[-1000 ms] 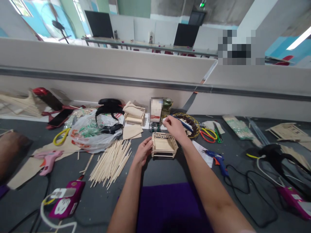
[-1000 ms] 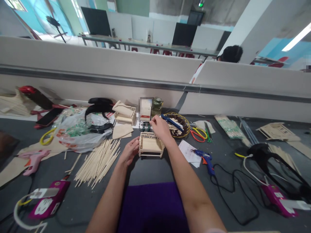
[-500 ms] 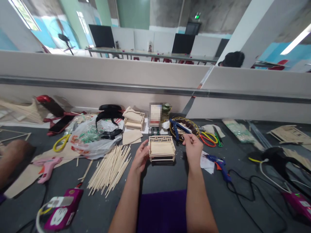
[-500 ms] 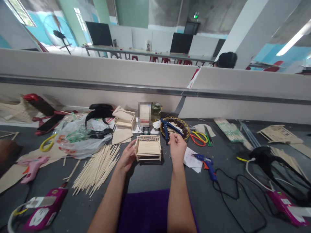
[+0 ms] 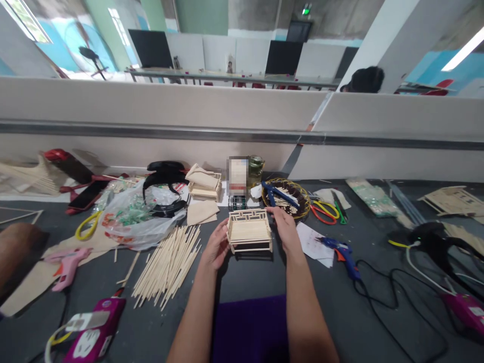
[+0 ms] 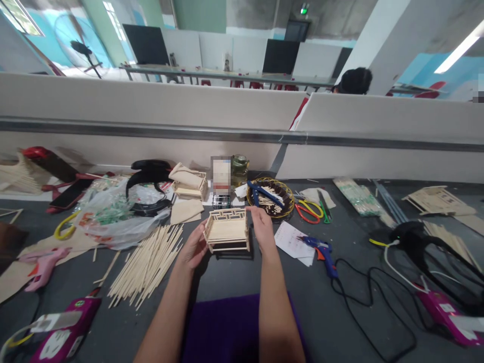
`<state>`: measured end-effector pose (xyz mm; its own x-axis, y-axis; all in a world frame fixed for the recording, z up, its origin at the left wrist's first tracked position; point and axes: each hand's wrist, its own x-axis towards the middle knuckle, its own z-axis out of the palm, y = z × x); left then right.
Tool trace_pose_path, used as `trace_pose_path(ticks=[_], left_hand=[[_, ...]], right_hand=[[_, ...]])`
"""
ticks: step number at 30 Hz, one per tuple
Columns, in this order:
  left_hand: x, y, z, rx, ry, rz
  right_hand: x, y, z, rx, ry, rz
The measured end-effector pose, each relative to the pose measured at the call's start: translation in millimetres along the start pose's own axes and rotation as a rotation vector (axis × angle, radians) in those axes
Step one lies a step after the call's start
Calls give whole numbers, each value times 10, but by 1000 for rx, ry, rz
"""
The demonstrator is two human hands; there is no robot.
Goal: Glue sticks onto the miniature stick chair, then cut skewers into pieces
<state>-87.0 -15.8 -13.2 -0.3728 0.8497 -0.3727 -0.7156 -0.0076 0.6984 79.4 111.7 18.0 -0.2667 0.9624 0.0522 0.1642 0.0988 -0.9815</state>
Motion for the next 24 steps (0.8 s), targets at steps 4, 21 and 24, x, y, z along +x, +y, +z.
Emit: trace_pose_path(ticks=[4,21,24], left_hand=[[-6,-16,13,15,-6,-24],[-18,-25,13,-18,-64,-65],[-17,-19,9,-21,-58,-56]], right_hand=[[2,23,72,87,-25,87],[28,-4,93,324,-64,276],[53,12,45,312,49,210]])
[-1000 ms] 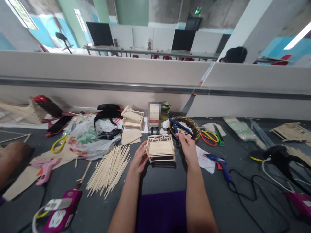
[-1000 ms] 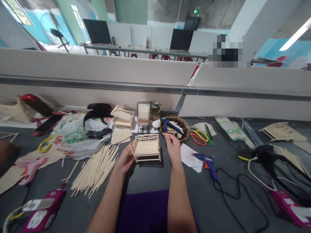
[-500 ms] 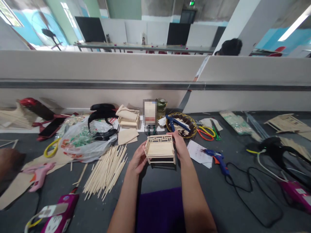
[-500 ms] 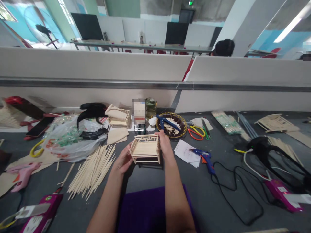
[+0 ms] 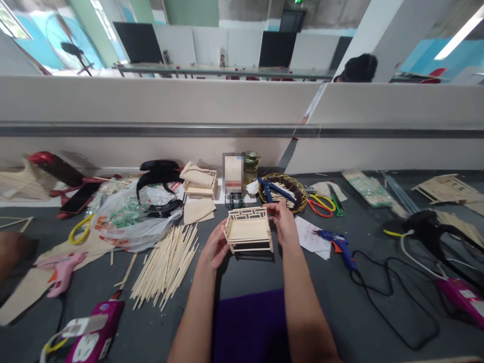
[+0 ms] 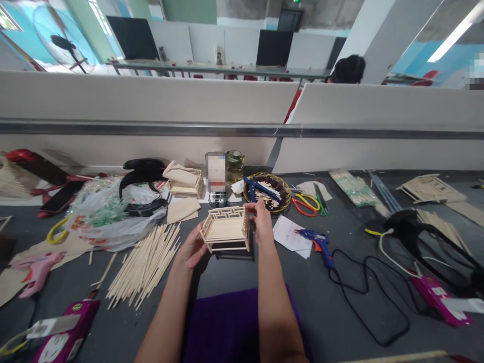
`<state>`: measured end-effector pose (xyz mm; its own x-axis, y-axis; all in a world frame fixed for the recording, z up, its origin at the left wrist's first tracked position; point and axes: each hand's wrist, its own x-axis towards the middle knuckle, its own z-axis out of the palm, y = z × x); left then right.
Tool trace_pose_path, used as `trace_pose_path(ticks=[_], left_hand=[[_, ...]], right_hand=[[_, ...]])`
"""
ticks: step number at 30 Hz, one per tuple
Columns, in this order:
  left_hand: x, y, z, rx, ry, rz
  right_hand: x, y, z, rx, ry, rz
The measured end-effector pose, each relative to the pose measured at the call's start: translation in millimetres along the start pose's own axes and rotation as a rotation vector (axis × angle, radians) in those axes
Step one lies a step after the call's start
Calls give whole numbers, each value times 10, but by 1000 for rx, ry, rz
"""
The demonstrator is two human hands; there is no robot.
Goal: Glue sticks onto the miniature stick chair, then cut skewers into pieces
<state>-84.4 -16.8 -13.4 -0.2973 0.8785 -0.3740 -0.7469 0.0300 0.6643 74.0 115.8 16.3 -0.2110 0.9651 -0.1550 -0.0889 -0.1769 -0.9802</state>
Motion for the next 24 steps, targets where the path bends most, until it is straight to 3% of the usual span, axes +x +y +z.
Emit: trace_pose_path(ticks=[4,7,14,24], left_hand=[[17,6,-5,-2,34,21],[32,11,-7,-17,55,44],[23,26,18,-8,111,98],[25,1,52,18,134,289]], right_hand=[[16,-32,-63,-20,109,-98],[5,-53,-89,-23,110,-111],[-74,-39,-101,-257,-153,-45],[-112,-83,-80,-210,-204,-24]])
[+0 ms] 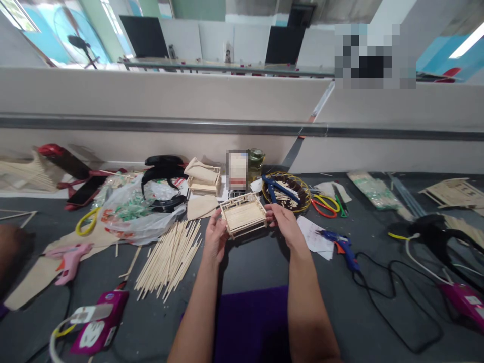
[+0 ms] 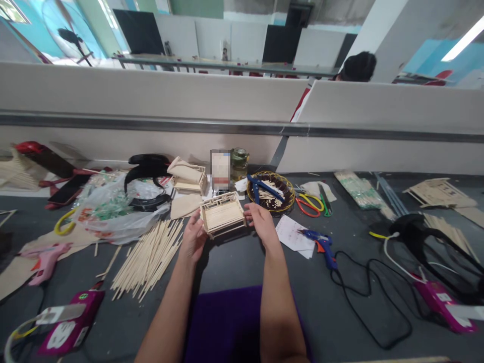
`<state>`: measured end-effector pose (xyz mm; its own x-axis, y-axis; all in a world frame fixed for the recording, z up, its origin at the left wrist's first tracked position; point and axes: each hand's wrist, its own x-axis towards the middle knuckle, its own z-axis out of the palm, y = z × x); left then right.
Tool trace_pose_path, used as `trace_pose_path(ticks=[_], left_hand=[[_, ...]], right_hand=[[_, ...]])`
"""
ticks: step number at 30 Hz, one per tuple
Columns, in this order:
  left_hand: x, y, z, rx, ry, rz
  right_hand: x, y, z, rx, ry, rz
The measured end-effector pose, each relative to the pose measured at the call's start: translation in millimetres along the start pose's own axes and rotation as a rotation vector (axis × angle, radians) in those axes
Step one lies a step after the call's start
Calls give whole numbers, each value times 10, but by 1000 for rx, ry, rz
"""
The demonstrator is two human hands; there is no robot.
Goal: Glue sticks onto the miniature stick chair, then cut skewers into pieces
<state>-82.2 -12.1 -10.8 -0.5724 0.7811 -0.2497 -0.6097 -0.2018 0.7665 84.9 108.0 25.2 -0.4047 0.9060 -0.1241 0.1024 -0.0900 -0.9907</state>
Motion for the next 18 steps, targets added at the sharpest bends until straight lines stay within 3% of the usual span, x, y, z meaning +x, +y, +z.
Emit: trace_pose_path(ticks=[18], left_hand=[[43,-6,-3,9,50,-19]], right_hand=[[-19,-24,11,-6,-33,6]])
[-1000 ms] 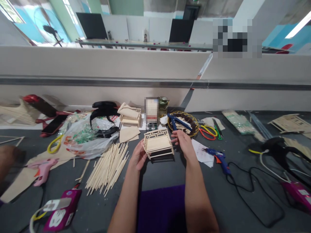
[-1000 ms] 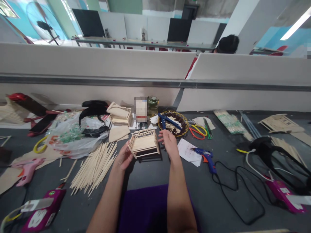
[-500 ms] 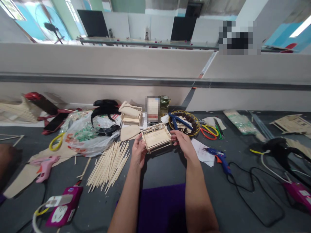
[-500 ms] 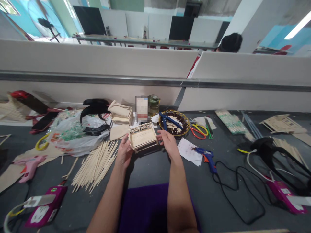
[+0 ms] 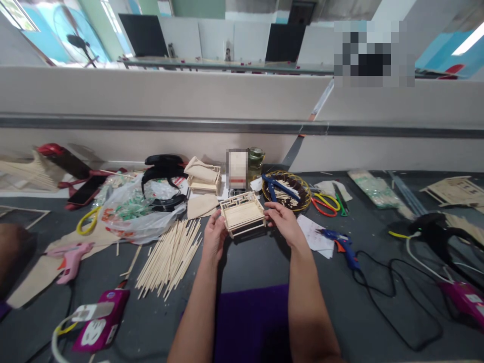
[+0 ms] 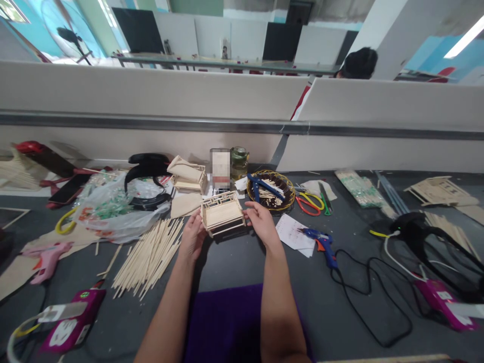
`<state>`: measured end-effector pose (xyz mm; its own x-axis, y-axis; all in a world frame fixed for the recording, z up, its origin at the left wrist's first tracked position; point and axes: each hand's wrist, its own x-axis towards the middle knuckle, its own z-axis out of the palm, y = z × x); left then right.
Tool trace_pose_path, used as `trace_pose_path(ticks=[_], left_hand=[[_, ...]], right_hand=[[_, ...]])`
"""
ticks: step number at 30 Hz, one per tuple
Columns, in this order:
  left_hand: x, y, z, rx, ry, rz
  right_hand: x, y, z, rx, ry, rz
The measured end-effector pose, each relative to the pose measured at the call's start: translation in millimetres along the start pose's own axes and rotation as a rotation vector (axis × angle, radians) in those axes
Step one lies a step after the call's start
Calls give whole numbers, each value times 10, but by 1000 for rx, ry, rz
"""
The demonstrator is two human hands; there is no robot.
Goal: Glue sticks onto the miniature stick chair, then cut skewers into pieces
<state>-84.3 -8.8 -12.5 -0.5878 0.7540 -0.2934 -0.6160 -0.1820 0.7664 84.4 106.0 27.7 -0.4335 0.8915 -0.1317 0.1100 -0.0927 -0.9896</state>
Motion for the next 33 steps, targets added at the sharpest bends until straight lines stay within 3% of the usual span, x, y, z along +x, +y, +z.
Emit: trace_pose_path(ticks=[12,24,33], left_hand=[[17,11,10,111,57,16],[44,12,-79,139,4,-25],[25,10,-27,179,6,-32]], right_hand=[[70,148,-31,-98,-44,7],[96,240,-37,-146,-52,56],[154,364,-47,-256,-97,70]])
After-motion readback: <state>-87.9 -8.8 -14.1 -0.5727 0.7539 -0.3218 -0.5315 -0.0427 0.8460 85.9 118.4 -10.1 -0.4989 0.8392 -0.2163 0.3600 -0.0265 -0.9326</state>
